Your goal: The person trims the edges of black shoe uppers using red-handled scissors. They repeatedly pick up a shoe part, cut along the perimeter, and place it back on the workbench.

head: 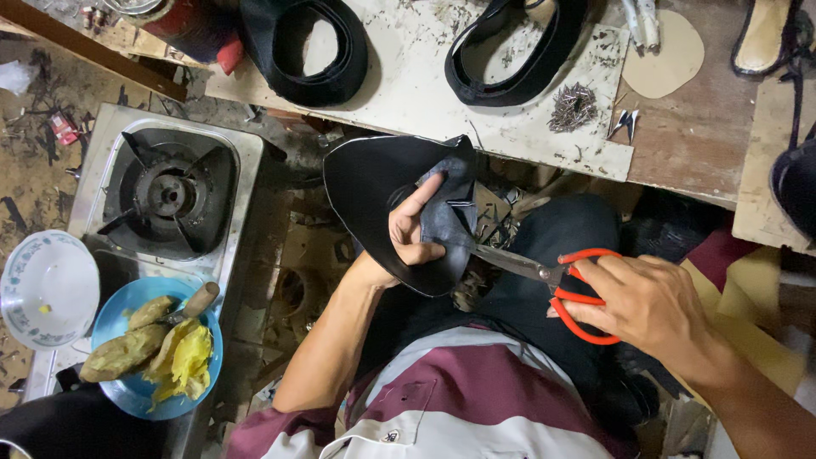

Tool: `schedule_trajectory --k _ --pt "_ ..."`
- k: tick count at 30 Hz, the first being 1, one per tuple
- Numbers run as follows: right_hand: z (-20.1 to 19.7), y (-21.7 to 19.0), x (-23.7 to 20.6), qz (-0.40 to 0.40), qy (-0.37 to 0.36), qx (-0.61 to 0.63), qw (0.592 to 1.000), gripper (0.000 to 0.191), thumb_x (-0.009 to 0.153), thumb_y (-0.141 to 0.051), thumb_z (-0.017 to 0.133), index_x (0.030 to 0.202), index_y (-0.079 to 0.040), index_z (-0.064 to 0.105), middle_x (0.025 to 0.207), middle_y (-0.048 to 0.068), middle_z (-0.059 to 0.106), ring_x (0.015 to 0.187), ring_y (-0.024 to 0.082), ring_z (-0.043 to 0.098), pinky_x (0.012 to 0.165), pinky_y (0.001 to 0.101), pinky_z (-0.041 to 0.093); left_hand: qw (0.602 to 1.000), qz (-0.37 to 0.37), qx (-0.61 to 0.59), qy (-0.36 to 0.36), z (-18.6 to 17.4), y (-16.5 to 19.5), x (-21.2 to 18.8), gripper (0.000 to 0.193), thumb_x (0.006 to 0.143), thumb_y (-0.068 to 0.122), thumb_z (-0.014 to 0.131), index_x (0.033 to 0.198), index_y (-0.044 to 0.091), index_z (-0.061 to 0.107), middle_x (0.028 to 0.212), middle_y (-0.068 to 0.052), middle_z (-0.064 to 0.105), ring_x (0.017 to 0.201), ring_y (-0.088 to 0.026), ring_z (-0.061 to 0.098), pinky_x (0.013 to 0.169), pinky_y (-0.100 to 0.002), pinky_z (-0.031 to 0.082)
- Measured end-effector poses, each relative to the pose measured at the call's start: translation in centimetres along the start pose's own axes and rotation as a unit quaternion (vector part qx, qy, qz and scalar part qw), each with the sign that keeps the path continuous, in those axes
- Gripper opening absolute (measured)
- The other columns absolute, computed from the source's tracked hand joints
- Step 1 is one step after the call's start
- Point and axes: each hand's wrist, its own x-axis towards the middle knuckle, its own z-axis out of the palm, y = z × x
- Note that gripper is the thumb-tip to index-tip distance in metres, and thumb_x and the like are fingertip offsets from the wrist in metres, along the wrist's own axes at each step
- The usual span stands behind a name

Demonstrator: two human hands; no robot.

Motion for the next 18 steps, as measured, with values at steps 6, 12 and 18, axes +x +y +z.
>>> schedule_trajectory --k 6,12,18 --pt "0.3 0.0 -0.6 0.024 -0.037 -0.038 0.998 0.065 0.064 -0.049 0.088 0.110 -0.005 0.074 0.072 0.009 0.066 0.055 0.029 0.065 0.053 0.0391 0.053 0.997 0.005 -0.072 -0.020 -0.2 -1.1 -0.5 0.107 0.073 -0.022 0.060 0.168 0.008 0.022 0.160 -0.013 0.045 0.136 -0.019 0.055 0.109 -0.030 0.046" --pt "1.4 -1.4 -0.4 0.047 -0.005 0.020 0.999 0.061 0.061 -0.046 0.086 0.103 -0.005 0.071 0.085 0.010 0.070 0.065 0.030 0.069 0.059 0.0390 0.054 0.994 0.110 -0.022 0.001 -1.4 -4.5 -0.1 0.103 0.081 -0.015 0.070 0.167 0.008 0.019 0.160 -0.010 0.043 0.141 -0.016 0.050 0.117 -0.028 0.041" --pt "4.6 -3.7 -0.3 0.156 0.021 0.096 0.983 0.064 0.058 -0.044 0.092 0.106 -0.007 0.073 0.088 0.011 0.072 0.071 0.033 0.071 0.061 0.0398 0.056 0.984 0.101 -0.016 0.148 0.6 -6.2 -0.1 0.102 0.077 -0.003 0.076 0.166 0.001 0.027 0.151 -0.018 0.048 0.123 -0.022 0.050 0.097 -0.032 0.040"
